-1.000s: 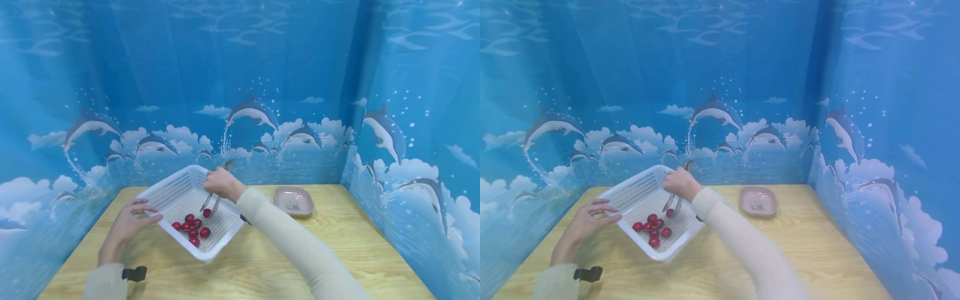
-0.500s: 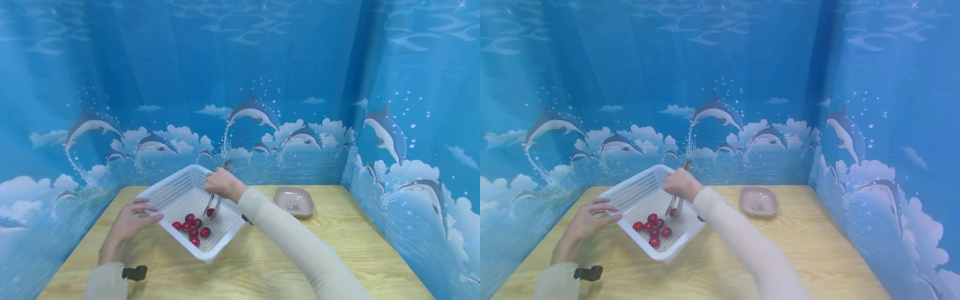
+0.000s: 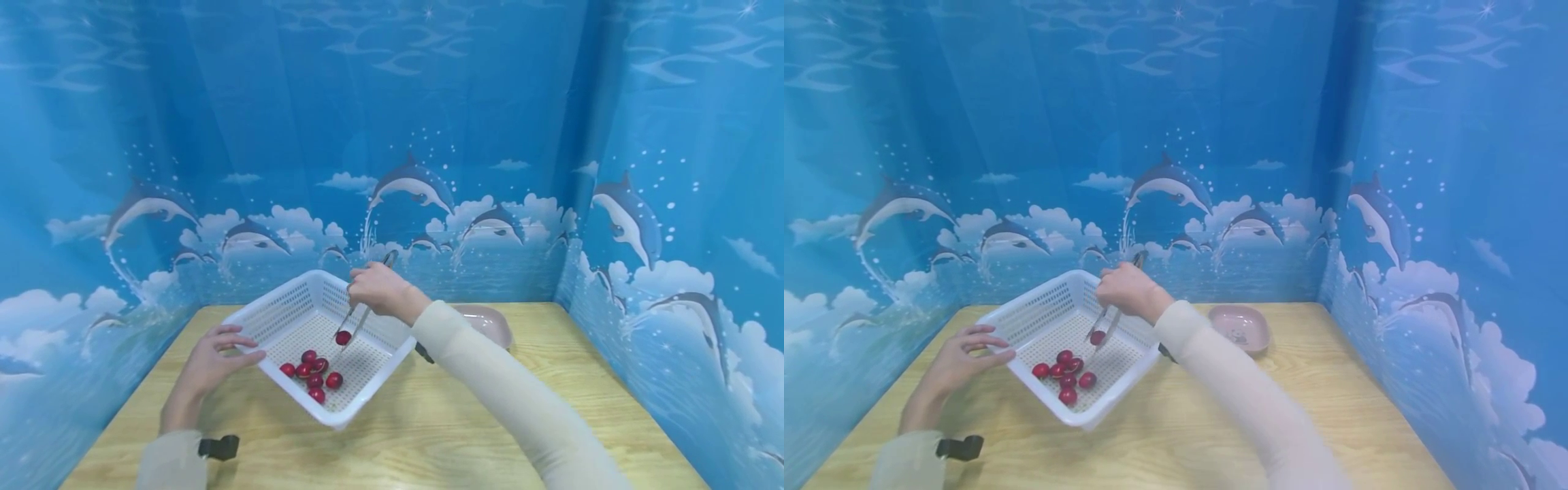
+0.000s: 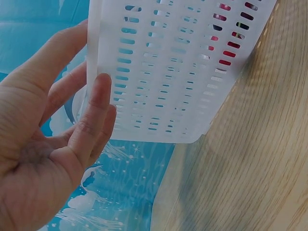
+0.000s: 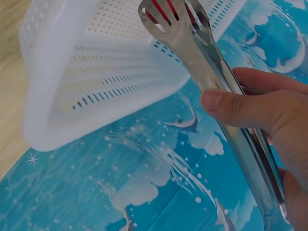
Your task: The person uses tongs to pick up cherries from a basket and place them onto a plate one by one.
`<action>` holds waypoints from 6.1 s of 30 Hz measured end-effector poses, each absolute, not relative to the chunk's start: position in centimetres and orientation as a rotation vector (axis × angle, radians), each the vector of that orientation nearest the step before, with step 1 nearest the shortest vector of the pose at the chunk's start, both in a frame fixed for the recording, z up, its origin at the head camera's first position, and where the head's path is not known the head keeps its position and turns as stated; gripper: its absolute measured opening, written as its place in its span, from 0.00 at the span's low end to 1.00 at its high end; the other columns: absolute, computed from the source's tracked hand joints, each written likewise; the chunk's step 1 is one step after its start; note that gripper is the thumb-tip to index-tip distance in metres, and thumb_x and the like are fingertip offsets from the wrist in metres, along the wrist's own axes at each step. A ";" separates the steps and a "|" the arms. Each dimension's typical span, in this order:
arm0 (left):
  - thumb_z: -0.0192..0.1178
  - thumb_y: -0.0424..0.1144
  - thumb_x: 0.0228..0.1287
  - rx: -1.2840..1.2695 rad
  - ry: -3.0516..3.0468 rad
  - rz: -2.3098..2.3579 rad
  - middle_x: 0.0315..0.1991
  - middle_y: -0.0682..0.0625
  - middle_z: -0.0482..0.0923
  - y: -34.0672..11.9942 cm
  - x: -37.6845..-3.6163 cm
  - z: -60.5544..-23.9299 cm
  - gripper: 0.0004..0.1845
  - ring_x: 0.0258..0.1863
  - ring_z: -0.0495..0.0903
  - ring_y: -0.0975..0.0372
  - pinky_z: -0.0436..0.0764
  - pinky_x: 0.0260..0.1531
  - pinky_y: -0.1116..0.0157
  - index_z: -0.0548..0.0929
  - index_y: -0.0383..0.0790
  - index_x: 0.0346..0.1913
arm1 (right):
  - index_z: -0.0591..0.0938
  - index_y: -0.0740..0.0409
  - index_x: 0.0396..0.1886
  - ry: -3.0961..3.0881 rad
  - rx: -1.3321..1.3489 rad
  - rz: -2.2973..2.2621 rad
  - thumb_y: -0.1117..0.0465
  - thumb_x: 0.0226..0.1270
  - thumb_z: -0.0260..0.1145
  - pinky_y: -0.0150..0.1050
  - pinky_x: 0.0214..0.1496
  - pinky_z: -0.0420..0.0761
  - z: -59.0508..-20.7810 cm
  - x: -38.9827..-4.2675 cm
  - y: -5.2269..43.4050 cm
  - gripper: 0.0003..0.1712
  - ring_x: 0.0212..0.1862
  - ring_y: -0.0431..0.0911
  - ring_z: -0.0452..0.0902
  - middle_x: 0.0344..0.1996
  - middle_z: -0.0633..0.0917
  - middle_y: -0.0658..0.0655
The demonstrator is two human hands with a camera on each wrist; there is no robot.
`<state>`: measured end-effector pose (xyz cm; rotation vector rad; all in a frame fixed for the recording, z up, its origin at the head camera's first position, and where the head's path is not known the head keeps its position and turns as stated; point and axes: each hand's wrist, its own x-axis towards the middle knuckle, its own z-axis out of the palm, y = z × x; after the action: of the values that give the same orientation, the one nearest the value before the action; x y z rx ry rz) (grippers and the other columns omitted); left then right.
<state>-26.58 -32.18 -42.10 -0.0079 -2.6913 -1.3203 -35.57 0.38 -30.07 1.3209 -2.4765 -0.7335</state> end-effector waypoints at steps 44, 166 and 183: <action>0.77 0.50 0.57 0.011 -2.688 -1.328 0.75 0.30 0.61 -32.0 -26.5 -42.1 0.29 0.68 0.67 0.35 0.72 0.64 0.34 0.87 0.28 0.51 | 0.92 0.47 0.46 -2.221 1.259 0.098 0.66 0.51 0.83 0.35 0.33 0.76 -30.1 -35.5 13.3 0.21 0.39 0.45 0.79 0.46 0.92 0.50; 0.76 0.50 0.59 0.017 -2.713 -1.290 0.75 0.29 0.61 -32.0 -26.4 -42.1 0.28 0.66 0.69 0.34 0.74 0.62 0.35 0.87 0.29 0.51 | 0.92 0.49 0.48 -2.746 0.694 -0.032 0.62 0.56 0.81 0.40 0.24 0.73 -39.5 -39.7 29.4 0.18 0.43 0.54 0.80 0.49 0.90 0.55; 0.75 0.51 0.60 0.024 -2.724 -1.293 0.75 0.29 0.59 -32.0 -26.4 -41.9 0.29 0.67 0.68 0.33 0.73 0.62 0.33 0.86 0.28 0.52 | 0.92 0.49 0.48 -2.771 0.665 -0.114 0.60 0.56 0.81 0.44 0.26 0.79 -40.0 -39.5 29.9 0.18 0.43 0.54 0.80 0.48 0.90 0.56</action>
<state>-26.36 -31.99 -41.91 0.0245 -2.7242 -1.2926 -39.50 29.94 -39.98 0.6653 -2.7711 -0.1137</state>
